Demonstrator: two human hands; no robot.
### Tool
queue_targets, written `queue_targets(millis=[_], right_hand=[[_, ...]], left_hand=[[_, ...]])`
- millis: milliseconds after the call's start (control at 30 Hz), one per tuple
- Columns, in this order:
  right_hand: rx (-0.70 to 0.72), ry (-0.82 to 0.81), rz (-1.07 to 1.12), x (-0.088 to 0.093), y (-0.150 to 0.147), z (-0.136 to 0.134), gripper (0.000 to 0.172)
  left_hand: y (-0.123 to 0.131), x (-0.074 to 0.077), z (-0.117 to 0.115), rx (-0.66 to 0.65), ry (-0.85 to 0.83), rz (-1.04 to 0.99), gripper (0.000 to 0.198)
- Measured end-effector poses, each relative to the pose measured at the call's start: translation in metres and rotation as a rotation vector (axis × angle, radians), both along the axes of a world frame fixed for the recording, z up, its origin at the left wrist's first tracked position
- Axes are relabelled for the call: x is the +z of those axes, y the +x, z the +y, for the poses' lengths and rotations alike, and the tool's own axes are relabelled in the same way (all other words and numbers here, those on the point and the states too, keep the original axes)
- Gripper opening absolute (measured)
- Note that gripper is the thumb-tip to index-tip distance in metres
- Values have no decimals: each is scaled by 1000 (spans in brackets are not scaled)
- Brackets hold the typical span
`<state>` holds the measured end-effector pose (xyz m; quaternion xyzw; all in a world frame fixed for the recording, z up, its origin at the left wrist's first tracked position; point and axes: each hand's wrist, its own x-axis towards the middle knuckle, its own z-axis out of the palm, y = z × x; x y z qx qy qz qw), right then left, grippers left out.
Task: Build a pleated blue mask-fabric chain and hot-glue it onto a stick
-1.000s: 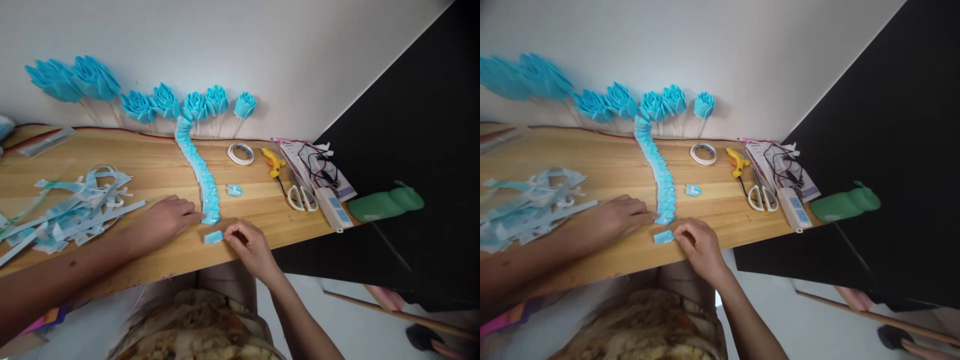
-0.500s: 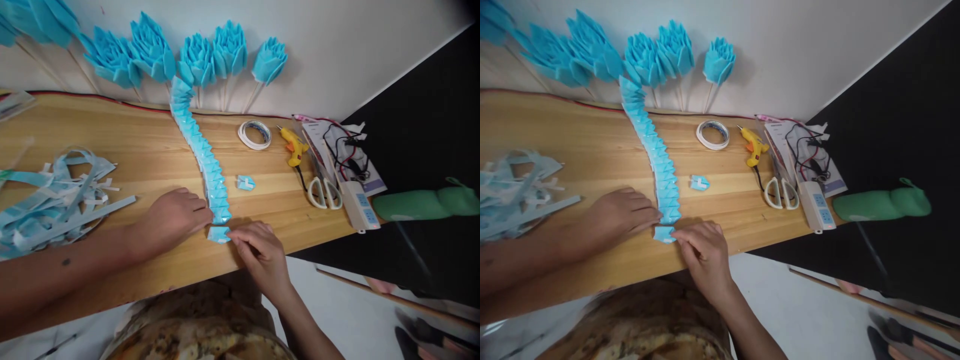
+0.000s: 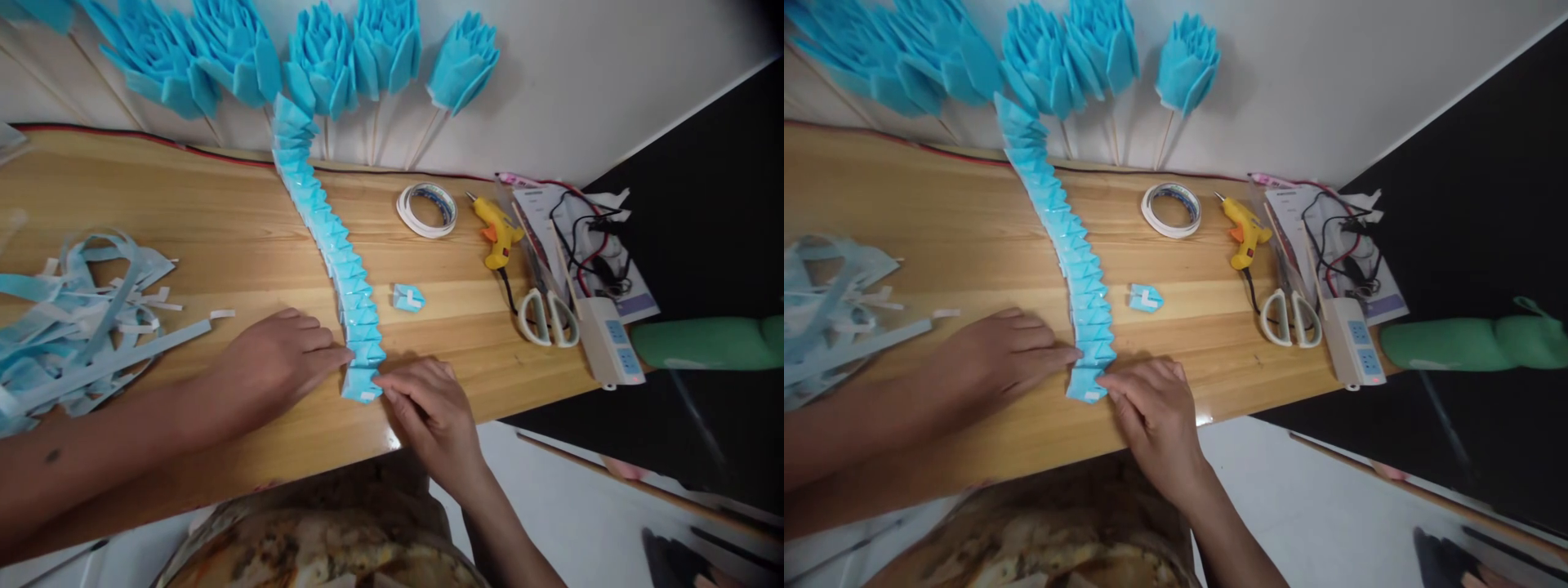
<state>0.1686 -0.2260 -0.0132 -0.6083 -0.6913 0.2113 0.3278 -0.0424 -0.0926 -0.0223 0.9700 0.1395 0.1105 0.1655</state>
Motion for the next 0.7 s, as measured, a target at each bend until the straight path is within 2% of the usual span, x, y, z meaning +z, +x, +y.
queue_targets(millis=[300, 700], right_hand=[[-25, 1, 36, -2, 2, 0, 23], [-20, 31, -54, -4, 1, 4, 25]], left_hand=[[1, 1, 1, 36, -97, 9, 40], [0, -1, 1, 17, -43, -16, 40]])
